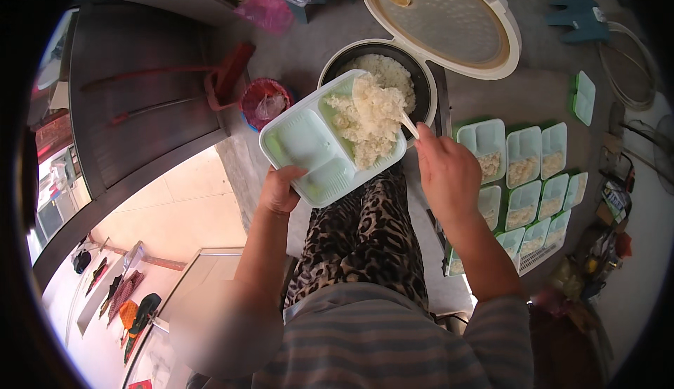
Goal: The person scoops cooked white rice from a rice cooker pot using a white plastic rice paddle and distributes it into multiple green compartmentalized plastic containers arranged on a table. The person repeatedly fills the containers one by one, moving from the pot to the table and back.
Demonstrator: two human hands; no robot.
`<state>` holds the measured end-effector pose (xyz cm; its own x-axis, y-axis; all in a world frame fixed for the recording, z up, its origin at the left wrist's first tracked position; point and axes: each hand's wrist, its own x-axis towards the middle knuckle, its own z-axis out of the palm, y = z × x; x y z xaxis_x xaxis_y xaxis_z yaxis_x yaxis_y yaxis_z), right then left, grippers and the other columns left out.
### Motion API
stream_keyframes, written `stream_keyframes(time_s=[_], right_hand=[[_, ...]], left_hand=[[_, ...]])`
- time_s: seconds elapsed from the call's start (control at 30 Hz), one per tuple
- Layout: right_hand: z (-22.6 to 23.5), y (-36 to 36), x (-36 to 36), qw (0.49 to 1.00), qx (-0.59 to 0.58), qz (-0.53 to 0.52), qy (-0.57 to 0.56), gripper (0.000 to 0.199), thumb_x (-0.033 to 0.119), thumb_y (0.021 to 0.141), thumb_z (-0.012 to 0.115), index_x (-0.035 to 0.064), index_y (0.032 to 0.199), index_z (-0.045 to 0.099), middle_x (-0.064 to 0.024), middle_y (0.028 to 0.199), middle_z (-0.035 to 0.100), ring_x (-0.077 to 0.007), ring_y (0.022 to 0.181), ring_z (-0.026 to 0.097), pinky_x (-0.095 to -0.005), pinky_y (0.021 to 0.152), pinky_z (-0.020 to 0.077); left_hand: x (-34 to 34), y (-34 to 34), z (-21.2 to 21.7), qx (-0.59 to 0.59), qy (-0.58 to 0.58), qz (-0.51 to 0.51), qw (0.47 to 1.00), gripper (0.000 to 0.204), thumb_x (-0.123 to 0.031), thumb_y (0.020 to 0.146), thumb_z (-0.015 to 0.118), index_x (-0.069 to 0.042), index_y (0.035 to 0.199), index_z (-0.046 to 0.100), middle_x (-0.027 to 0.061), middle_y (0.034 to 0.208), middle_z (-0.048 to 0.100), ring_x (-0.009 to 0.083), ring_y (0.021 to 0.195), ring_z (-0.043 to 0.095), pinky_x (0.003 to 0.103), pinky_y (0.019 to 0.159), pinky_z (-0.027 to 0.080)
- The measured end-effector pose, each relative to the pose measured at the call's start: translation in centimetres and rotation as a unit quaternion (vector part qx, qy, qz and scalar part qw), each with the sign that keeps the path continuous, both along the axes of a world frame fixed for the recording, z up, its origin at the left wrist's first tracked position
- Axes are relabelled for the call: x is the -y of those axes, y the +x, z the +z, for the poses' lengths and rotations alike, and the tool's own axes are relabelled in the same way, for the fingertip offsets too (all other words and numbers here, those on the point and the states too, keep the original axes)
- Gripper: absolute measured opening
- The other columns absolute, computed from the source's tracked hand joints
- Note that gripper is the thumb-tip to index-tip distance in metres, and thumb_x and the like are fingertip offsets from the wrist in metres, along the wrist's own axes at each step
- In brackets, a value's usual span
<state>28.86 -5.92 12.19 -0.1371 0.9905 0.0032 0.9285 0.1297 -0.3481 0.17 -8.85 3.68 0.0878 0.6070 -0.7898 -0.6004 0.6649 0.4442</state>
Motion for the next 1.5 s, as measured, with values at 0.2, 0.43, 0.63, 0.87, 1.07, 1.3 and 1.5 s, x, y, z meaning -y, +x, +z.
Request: stream_keyframes(time_s=[0.2, 0.43, 0.63, 0.87, 1.07, 1.3, 1.5], right_hand=[[1.6, -2.4, 2.5, 1.000, 0.014, 0.016, -0.001, 0.059, -0.002, 0.081, 0.059, 0.0123, 0.138, 0.050, -0.0067, 0.076, 0.050, -0.0227, 0.070, 0.054, -0.0363, 0.060, 0.0454], [5.9, -0.9, 3.7, 0.970, -0.235, -0.044, 0.048, 0.051, -0.003, 0.085, 0.057, 0.0107, 0.134, 0.053, -0.0086, 0.071, 0.048, -0.0232, 0.062, 0.050, -0.0339, 0.057, 0.0433], [10.1, -0.6, 5.9, 0.999, -0.038, 0.033, -0.008, 0.054, 0.002, 0.081, 0.061, 0.0152, 0.133, 0.055, -0.0069, 0.071, 0.048, -0.0241, 0.062, 0.054, -0.0366, 0.057, 0.0454], [14.4, -0.1, 5.6, 0.997, 0.007, 0.026, 0.078, 0.055, 0.000, 0.076, 0.060, 0.0152, 0.129, 0.058, -0.0049, 0.072, 0.048, -0.0212, 0.064, 0.053, -0.0337, 0.057, 0.0450], [15.6, -0.4, 6.1, 0.996, 0.030, 0.054, 0.067, 0.050, 0.001, 0.075, 0.060, 0.0152, 0.123, 0.063, -0.0045, 0.073, 0.047, -0.0216, 0.068, 0.054, -0.0342, 0.061, 0.0459], [18.5, -1.5, 5.4, 0.990, 0.080, 0.051, 0.108, 0.049, 0.001, 0.075, 0.060, 0.0171, 0.121, 0.064, -0.0054, 0.075, 0.049, -0.0221, 0.071, 0.055, -0.0341, 0.064, 0.0463], [20.8, -1.3, 5.4, 0.996, -0.052, -0.022, 0.074, 0.047, 0.003, 0.074, 0.060, 0.0154, 0.120, 0.064, -0.0047, 0.073, 0.049, -0.0222, 0.069, 0.054, -0.0326, 0.060, 0.0460]], left_hand=[[-0.4, 1.4, 2.5, 0.008, 0.018, -0.016, 1.000, 0.062, 0.008, 0.069, 0.052, 0.001, 0.130, 0.046, 0.0156, 0.121, 0.057, 0.0327, 0.110, 0.058, 0.044, 0.095, 0.049], [0.0, 1.9, 5.3, 0.064, 0.048, -0.010, 0.997, 0.064, 0.008, 0.069, 0.052, 0.002, 0.132, 0.043, 0.0171, 0.123, 0.054, 0.0338, 0.111, 0.057, 0.045, 0.096, 0.048], [0.2, 1.9, 8.0, 0.079, 0.055, -0.015, 0.995, 0.056, 0.010, 0.070, 0.053, 0.003, 0.125, 0.050, 0.0161, 0.117, 0.059, 0.0320, 0.105, 0.060, 0.044, 0.092, 0.050], [0.3, 0.9, 11.8, 0.047, 0.071, -0.063, 0.994, 0.056, 0.010, 0.070, 0.053, 0.003, 0.126, 0.049, 0.0163, 0.116, 0.059, 0.0317, 0.104, 0.060, 0.042, 0.090, 0.051], [0.9, 0.6, 13.3, 0.056, 0.064, -0.063, 0.994, 0.055, 0.008, 0.070, 0.052, 0.005, 0.125, 0.049, 0.0172, 0.114, 0.059, 0.0323, 0.102, 0.061, 0.043, 0.089, 0.052], [0.5, -0.6, 15.6, 0.052, 0.096, -0.099, 0.989, 0.051, 0.008, 0.071, 0.051, 0.005, 0.122, 0.052, 0.0166, 0.112, 0.060, 0.0317, 0.101, 0.061, 0.042, 0.088, 0.052], [0.8, -1.1, 16.8, 0.054, 0.118, -0.086, 0.988, 0.053, 0.008, 0.070, 0.053, 0.004, 0.123, 0.051, 0.0157, 0.112, 0.060, 0.0316, 0.101, 0.061, 0.042, 0.089, 0.051]])
